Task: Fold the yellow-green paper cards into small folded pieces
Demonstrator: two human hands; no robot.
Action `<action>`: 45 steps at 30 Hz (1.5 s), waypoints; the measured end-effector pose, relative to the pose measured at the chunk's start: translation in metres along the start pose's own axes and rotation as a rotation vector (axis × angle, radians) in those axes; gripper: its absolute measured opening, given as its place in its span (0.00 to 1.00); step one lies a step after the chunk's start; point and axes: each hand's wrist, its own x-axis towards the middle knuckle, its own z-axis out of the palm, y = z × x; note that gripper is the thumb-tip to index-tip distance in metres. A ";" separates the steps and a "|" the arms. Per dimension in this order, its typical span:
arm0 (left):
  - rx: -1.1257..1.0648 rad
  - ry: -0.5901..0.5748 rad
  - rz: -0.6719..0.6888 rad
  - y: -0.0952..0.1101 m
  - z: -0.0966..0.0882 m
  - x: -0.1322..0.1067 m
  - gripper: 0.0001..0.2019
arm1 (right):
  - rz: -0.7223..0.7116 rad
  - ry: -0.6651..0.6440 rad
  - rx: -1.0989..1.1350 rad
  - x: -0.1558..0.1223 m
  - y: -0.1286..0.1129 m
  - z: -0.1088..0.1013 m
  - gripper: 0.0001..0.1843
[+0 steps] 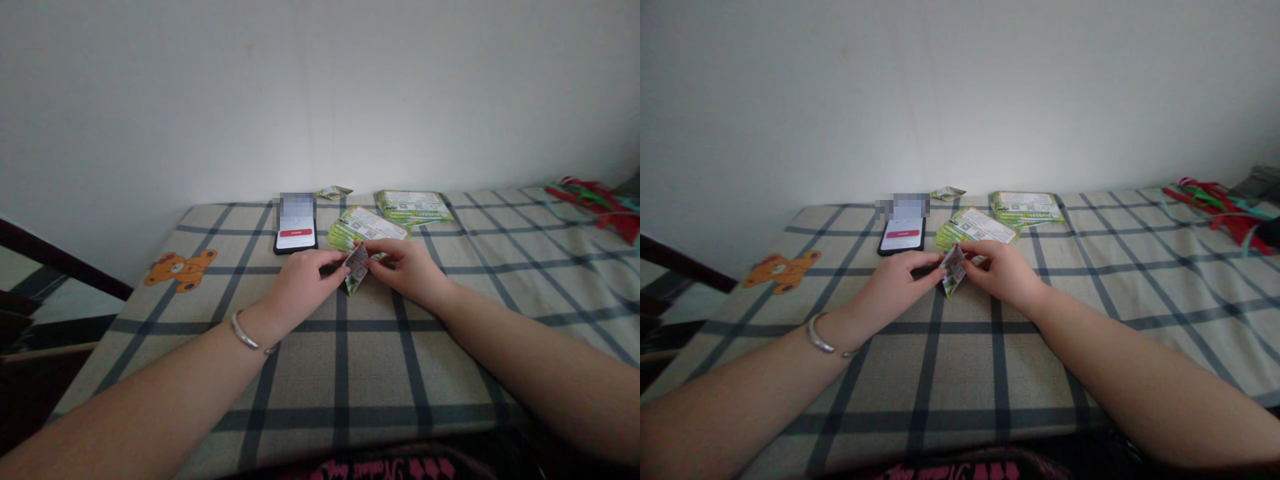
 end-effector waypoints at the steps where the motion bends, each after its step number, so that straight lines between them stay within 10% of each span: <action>1: 0.016 0.007 0.004 -0.001 0.000 0.000 0.12 | 0.008 -0.014 -0.009 0.000 0.000 0.000 0.16; 45: 0.179 -0.196 0.424 -0.028 -0.020 0.012 0.12 | -0.325 -0.290 -0.375 0.002 -0.001 -0.021 0.18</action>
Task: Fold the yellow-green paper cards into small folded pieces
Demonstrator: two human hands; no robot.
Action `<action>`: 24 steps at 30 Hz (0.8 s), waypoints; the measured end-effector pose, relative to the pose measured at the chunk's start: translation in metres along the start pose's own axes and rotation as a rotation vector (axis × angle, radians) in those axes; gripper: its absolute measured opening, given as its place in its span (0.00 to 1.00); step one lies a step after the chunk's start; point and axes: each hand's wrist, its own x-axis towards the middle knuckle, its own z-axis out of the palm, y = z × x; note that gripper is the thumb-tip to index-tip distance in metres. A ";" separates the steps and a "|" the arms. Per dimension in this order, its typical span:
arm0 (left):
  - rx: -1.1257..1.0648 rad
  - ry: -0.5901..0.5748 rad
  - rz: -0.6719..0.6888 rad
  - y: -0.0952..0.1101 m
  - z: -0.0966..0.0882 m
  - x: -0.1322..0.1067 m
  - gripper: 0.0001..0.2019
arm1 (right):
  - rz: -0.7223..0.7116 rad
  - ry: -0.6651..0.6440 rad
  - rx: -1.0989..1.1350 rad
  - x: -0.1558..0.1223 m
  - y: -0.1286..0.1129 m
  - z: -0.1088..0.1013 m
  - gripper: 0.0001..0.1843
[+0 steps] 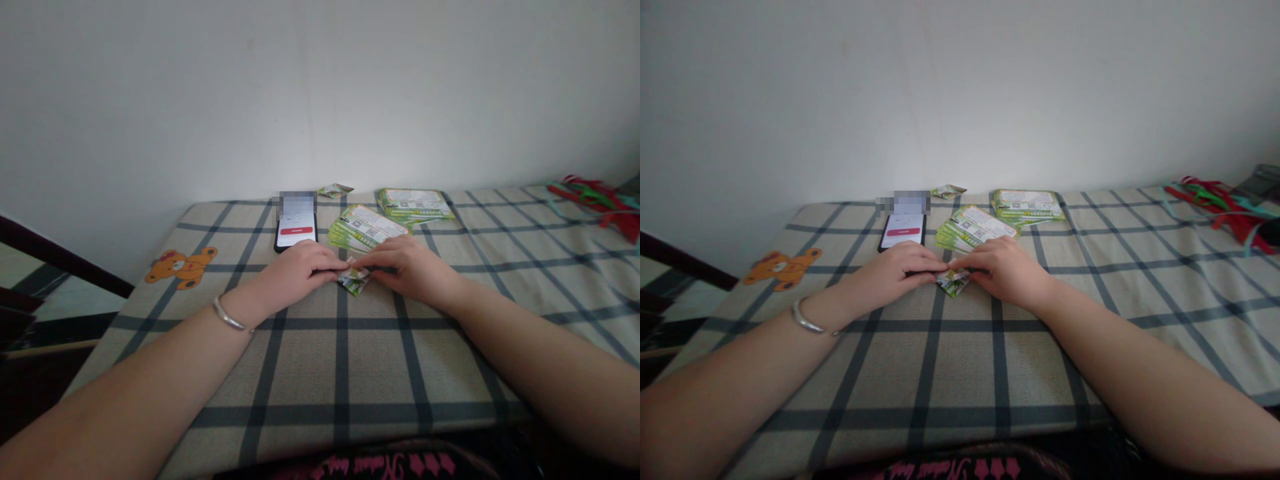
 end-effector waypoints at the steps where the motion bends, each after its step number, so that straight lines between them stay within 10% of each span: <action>1: 0.012 -0.002 0.003 0.000 0.000 0.000 0.12 | -0.005 0.000 -0.019 0.000 0.000 0.000 0.18; 24: 0.194 -0.024 0.030 0.010 0.000 -0.001 0.11 | -0.175 -0.106 -0.185 0.001 -0.004 -0.008 0.22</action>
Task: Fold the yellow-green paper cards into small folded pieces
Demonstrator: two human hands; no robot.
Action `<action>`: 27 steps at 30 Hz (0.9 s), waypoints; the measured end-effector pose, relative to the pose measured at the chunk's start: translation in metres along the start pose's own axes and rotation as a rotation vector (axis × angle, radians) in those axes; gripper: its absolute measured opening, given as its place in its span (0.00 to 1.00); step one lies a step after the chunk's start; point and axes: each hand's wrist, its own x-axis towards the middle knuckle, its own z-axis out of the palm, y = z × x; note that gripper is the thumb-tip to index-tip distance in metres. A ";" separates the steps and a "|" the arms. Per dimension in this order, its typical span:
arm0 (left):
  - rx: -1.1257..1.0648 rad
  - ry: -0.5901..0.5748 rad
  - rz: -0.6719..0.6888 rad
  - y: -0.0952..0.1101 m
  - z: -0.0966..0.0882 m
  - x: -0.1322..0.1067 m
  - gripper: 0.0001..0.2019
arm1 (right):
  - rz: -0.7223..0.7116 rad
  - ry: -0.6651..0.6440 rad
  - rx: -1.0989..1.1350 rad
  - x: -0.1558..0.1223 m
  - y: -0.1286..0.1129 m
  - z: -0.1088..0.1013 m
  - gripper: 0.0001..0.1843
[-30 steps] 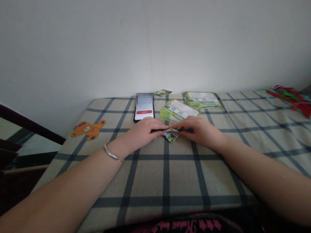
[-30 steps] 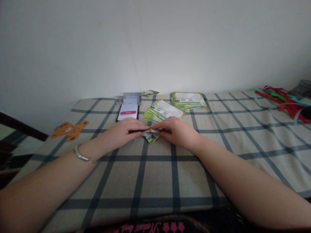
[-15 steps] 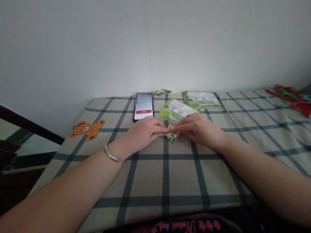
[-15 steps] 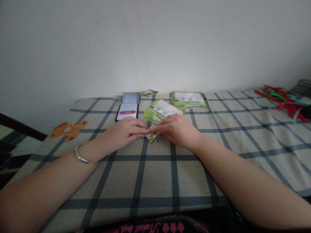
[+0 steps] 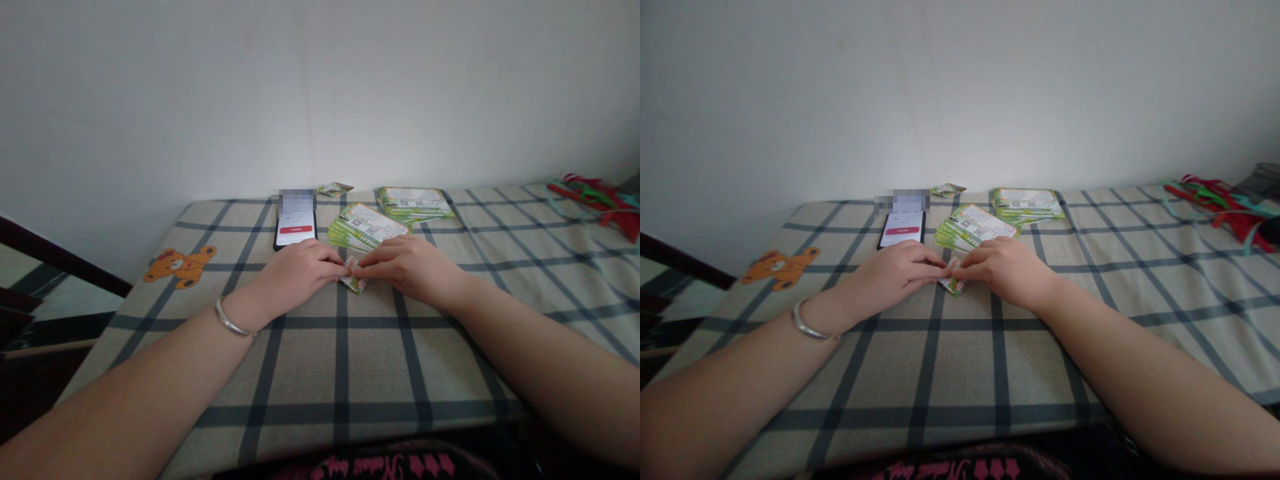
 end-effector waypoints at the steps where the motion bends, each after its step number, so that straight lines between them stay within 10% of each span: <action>1: 0.018 -0.002 0.004 0.001 0.000 0.000 0.11 | -0.005 -0.013 -0.019 0.000 -0.001 -0.001 0.22; 27: 0.189 0.000 0.088 0.017 0.004 0.000 0.12 | -0.033 -0.084 -0.295 0.001 -0.014 -0.004 0.15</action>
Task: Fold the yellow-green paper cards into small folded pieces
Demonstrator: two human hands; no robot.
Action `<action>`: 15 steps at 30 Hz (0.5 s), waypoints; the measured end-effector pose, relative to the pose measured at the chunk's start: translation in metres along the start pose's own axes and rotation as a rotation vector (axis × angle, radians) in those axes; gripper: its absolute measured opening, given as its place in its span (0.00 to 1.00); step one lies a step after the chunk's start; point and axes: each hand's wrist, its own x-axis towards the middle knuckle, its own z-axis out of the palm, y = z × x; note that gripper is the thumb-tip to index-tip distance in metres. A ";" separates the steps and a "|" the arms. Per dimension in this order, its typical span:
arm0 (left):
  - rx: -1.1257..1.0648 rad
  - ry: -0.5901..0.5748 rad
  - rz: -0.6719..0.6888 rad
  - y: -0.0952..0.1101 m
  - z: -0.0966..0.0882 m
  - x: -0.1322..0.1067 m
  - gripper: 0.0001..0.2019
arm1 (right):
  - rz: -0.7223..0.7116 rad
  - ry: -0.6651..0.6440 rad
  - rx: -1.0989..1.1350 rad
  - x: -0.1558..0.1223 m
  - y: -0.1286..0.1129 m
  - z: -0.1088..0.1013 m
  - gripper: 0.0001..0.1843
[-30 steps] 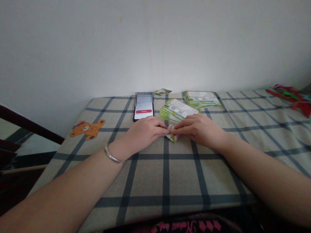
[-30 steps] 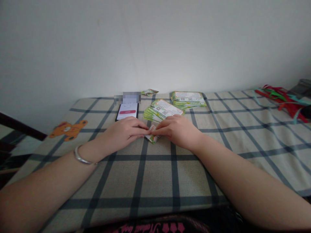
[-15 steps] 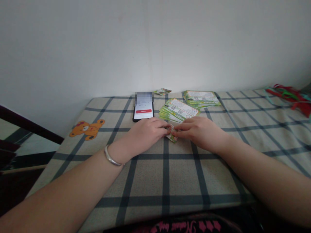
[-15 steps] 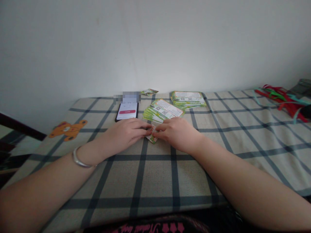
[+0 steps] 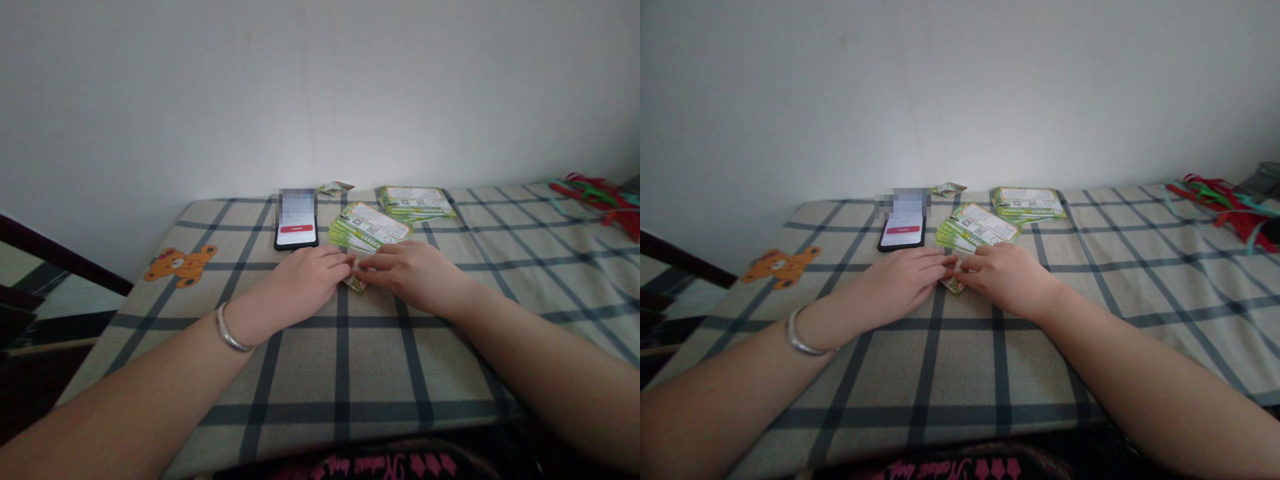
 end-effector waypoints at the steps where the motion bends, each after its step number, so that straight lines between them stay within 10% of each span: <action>1: -0.005 -0.006 -0.002 0.001 0.000 0.000 0.12 | -0.004 0.002 -0.001 0.000 0.000 0.000 0.14; 15: -0.232 0.041 -0.117 -0.001 -0.001 0.001 0.10 | 0.282 0.072 0.144 -0.002 0.002 0.008 0.12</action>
